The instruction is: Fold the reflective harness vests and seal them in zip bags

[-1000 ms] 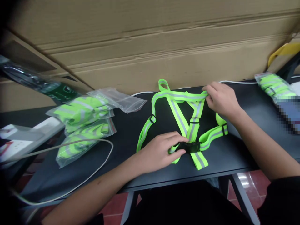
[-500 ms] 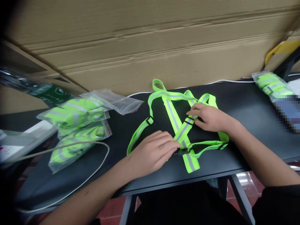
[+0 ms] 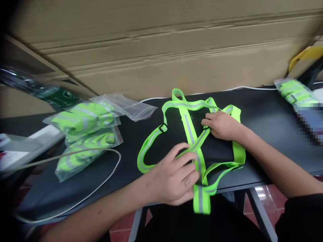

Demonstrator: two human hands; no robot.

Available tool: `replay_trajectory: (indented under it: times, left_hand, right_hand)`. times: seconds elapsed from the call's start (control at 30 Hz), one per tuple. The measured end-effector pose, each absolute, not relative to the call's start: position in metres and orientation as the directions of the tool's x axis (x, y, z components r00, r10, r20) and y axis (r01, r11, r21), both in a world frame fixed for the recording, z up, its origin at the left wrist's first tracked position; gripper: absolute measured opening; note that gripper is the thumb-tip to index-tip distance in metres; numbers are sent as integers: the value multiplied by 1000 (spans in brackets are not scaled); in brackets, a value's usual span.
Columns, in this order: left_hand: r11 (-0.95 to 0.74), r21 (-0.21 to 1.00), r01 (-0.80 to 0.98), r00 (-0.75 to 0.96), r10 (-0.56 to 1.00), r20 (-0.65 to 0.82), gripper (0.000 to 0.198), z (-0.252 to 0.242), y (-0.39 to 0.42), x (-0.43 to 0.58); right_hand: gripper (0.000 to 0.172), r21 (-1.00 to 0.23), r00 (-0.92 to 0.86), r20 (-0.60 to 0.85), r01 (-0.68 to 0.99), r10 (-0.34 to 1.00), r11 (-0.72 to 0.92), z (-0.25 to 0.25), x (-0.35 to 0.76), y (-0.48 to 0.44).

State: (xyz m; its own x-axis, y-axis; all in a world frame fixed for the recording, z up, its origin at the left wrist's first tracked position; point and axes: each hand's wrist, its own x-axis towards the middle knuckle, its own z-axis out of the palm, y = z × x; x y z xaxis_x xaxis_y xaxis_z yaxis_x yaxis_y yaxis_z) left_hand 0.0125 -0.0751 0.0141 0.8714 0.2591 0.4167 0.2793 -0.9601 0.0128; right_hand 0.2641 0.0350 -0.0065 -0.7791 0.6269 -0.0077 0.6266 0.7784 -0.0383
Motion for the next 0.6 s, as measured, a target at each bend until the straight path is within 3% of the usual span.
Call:
replay_trajectory:
  times: [0.17,0.27,0.33,0.6]
  left_hand:
    - [-990,137,-15,907,44,419,24,21,-77,11]
    - [-986,163,-23,907,48,418,43,15,-76,12]
    - [-989,143,23,898,83,432,49,10,-76,14]
    - [-993,67,98,927,115,357,30,9,-81,20]
  right_hand:
    - [46,172,-629,95,774,772,610,-6,265,43]
    - [49,235,-508,151,852,848,468,-6,269,51]
    - [50,241,-458,178,878,871,413,-6,270,58]
    - [62,157,-394,160,915,905,371,-12,258,76]
